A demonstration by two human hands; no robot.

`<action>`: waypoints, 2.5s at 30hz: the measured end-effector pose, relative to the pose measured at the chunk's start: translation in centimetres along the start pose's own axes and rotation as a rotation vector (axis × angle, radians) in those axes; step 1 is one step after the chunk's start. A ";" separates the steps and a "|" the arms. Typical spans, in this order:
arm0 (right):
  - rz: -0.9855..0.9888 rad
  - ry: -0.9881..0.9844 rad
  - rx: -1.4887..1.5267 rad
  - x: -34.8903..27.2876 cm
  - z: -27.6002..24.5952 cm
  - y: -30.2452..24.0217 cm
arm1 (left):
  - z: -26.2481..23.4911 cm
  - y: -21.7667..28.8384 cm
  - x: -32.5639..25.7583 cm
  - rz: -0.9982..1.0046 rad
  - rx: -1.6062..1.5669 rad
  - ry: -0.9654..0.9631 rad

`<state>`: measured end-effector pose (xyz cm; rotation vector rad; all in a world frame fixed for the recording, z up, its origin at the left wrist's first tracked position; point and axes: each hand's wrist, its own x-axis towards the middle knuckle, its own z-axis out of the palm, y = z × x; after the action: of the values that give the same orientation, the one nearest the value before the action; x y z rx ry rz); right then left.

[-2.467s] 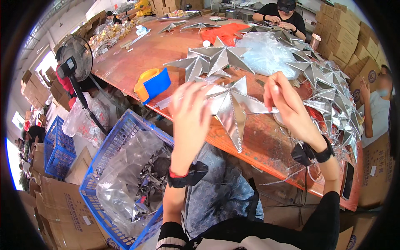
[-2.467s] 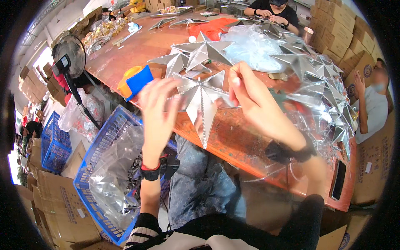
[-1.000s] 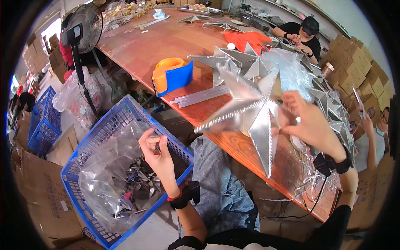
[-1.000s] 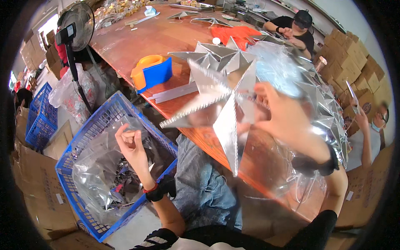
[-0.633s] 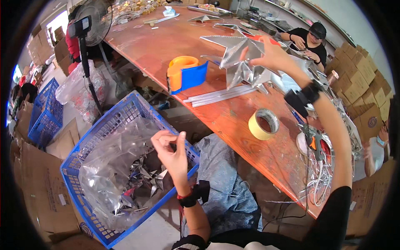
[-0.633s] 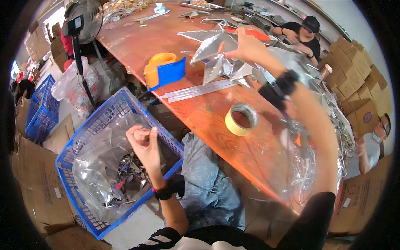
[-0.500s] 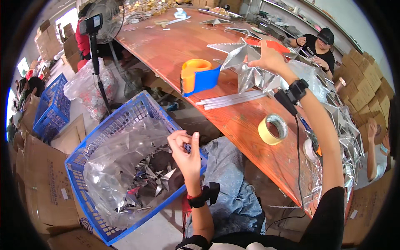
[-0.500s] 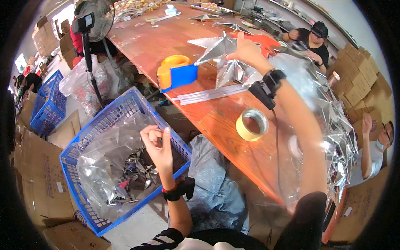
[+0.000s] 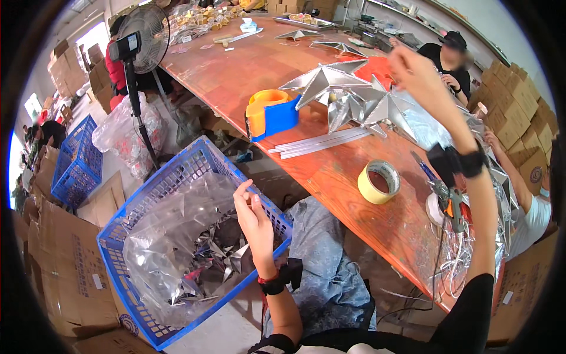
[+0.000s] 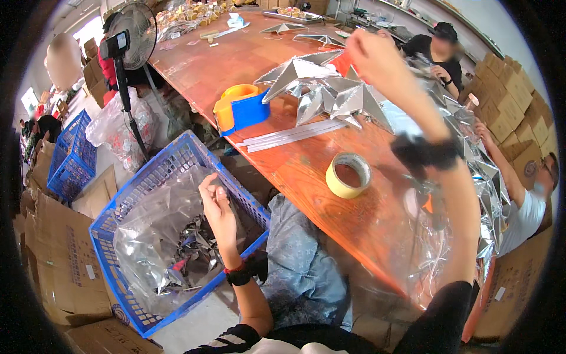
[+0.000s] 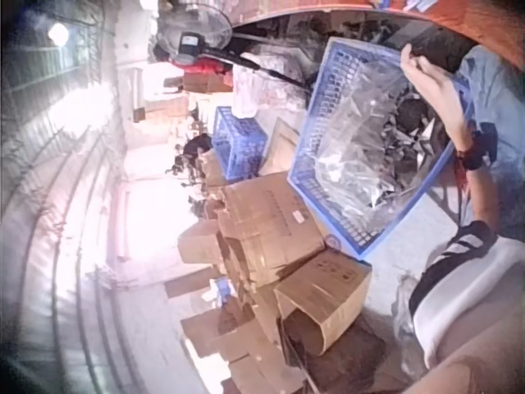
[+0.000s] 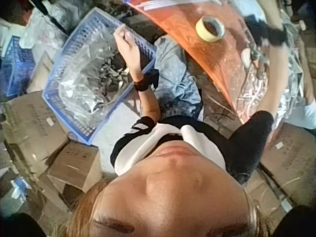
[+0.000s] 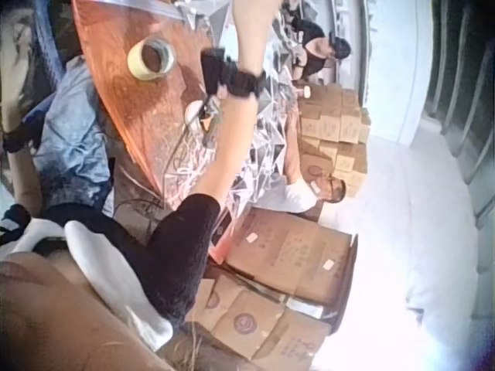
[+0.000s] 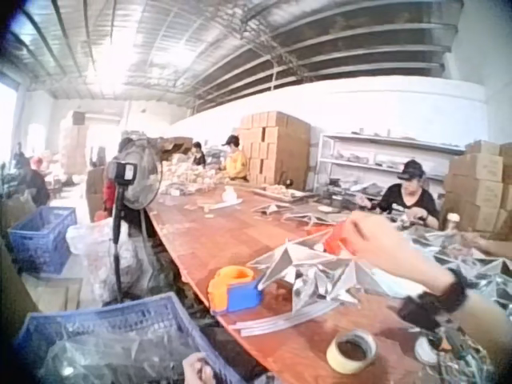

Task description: Use a glue gun to attach beaded strings to decorative silver stars in a workshop.

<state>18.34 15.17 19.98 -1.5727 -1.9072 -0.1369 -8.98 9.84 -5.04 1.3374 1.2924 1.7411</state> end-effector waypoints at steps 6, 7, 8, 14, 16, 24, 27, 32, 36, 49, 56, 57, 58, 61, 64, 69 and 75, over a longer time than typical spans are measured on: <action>0.214 0.093 -0.024 -11.2 -7.6 -4.7 | 1.2 1.0 -0.3 0.003 -0.026 -0.054; 0.280 0.079 0.074 -12.2 -6.6 -3.9 | -0.3 0.3 -0.1 0.046 0.073 -0.001; 0.364 0.072 0.108 -13.4 -6.7 -3.4 | -0.5 0.2 -0.2 0.045 0.075 0.028; 0.352 0.117 0.044 -22.1 -12.6 7.5 | 1.5 1.5 -1.1 0.047 0.023 0.006; 0.302 0.206 0.048 -24.3 -15.2 11.4 | 2.0 1.4 -1.3 0.029 -0.040 -0.022; 0.569 0.439 -0.313 -33.2 -19.8 18.3 | 2.0 0.7 -1.2 0.053 0.059 -0.035; 0.646 0.382 -0.652 -34.4 -20.8 18.1 | 2.4 0.4 -1.2 0.068 0.046 -0.059; 0.831 0.353 -0.488 -32.8 -21.1 17.4 | 2.5 0.8 -1.4 0.036 0.063 -0.052; 0.715 0.331 -0.447 -32.1 -22.0 21.1 | 2.4 1.0 -1.4 0.031 0.093 -0.041; 0.762 0.304 -1.119 -34.1 -27.3 27.0 | 2.9 0.1 -1.4 0.040 0.104 -0.060; 0.714 0.300 -1.018 -34.0 -26.0 27.4 | 2.3 0.1 -1.2 0.038 0.087 -0.058; 0.626 0.303 -0.992 -35.8 -28.6 28.9 | 3.0 -0.3 -1.4 0.014 0.050 -0.082; 0.533 0.305 -0.934 -37.2 -29.8 31.2 | 3.3 -0.3 -1.5 0.011 0.044 -0.089; 0.610 -0.219 -1.258 -37.7 -30.3 34.2 | 3.4 0.0 -1.6 0.016 0.029 -0.087; 0.501 0.051 -0.855 -33.5 -22.7 28.9 | 2.1 0.9 -1.3 0.040 0.052 -0.040; 0.567 0.215 -0.803 -35.7 -24.6 32.6 | 2.5 0.5 -1.4 0.012 0.019 -0.063; 0.636 0.520 -0.865 -36.0 -29.4 31.8 | 2.9 -0.1 -1.5 -0.037 0.042 -0.092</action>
<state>61.70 -20.16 13.50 -2.3097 -0.8894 -1.0756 -5.75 9.53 -5.61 1.3914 1.3013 1.6161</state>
